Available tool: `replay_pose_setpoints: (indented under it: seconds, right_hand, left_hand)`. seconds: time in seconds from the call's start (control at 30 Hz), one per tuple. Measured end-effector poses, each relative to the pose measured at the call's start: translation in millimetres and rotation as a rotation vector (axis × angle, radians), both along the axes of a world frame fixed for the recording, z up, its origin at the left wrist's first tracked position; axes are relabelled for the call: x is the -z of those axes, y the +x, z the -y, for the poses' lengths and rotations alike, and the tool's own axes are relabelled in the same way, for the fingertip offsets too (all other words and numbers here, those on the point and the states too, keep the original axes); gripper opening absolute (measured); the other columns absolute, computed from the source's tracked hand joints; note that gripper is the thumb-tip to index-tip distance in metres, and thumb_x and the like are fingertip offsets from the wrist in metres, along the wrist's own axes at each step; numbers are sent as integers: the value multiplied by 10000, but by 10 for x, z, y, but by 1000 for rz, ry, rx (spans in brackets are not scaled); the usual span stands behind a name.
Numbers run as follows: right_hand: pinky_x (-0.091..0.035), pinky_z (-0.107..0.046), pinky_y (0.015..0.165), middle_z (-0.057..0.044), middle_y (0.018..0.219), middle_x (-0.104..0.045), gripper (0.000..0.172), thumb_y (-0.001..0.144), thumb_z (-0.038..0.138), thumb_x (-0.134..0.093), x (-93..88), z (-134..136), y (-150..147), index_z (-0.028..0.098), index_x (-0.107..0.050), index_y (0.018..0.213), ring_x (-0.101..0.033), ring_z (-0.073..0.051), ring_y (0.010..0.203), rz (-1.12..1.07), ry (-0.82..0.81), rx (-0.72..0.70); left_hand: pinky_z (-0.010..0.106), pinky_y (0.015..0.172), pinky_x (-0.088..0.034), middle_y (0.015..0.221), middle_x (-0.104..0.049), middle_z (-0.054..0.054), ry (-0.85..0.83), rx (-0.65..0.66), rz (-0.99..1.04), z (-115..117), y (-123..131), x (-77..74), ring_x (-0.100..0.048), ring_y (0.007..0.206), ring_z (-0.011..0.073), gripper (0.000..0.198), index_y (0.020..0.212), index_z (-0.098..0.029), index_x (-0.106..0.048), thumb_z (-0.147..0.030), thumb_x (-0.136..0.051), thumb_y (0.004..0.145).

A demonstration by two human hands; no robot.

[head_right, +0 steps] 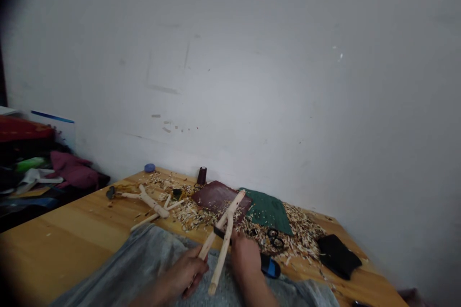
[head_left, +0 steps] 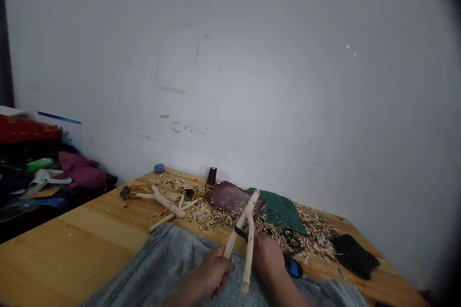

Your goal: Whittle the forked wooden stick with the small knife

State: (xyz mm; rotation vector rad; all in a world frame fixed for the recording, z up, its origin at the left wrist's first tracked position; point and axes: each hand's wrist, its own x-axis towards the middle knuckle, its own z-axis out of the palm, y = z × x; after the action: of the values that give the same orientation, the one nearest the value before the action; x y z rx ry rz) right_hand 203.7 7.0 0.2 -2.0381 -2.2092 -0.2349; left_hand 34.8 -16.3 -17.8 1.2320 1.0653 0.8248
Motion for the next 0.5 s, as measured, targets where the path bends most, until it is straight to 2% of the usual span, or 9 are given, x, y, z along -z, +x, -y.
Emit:
replay_pose_setpoints:
  seconds: [0.07,0.17,0.23,0.37,0.5]
  right_hand:
    - [-460,-250,651,-99,932,-677,296,816,82,-415,-7,86,-166,201,-631,980,-657,-209,821,-4,-36,-57]
    - [-458,-228,635,-70,920,-692,303,811,106,-438,-32,190,-366,242,-628,1005,-659,-197,818,-16,-67,-125]
    - [-458,-225,638,-63,928,-693,314,814,115,-438,-43,198,-393,255,-620,1028,-658,-193,823,-20,-65,-133]
    - [-461,-254,647,-103,938,-679,338,812,69,-385,-29,64,-170,199,-625,1012,-658,-207,806,-13,-20,-41]
    - [-463,-288,646,-103,939,-670,398,822,55,-337,1,-78,121,205,-582,1098,-658,-217,789,-18,33,55]
  left_hand:
    - [219,358,-151,355,-334,-84,-13,-10,0,-13,-5,-2,-234,247,83,134,620,-234,-383,-122,-427,679]
    - [217,354,-156,352,-335,-87,-31,-10,6,-24,-7,-5,-244,251,86,129,619,-235,-379,-119,-404,668]
    - [216,358,-160,356,-334,-87,-28,3,16,-23,-6,-6,-246,260,85,120,620,-235,-381,-122,-402,657]
    - [225,356,-135,343,-324,-88,-12,20,31,-8,-7,-7,-216,244,90,116,615,-240,-383,-131,-419,633]
    - [229,369,-130,360,-340,-83,-25,41,74,10,-14,-18,-211,247,83,105,601,-237,-394,-151,-439,644]
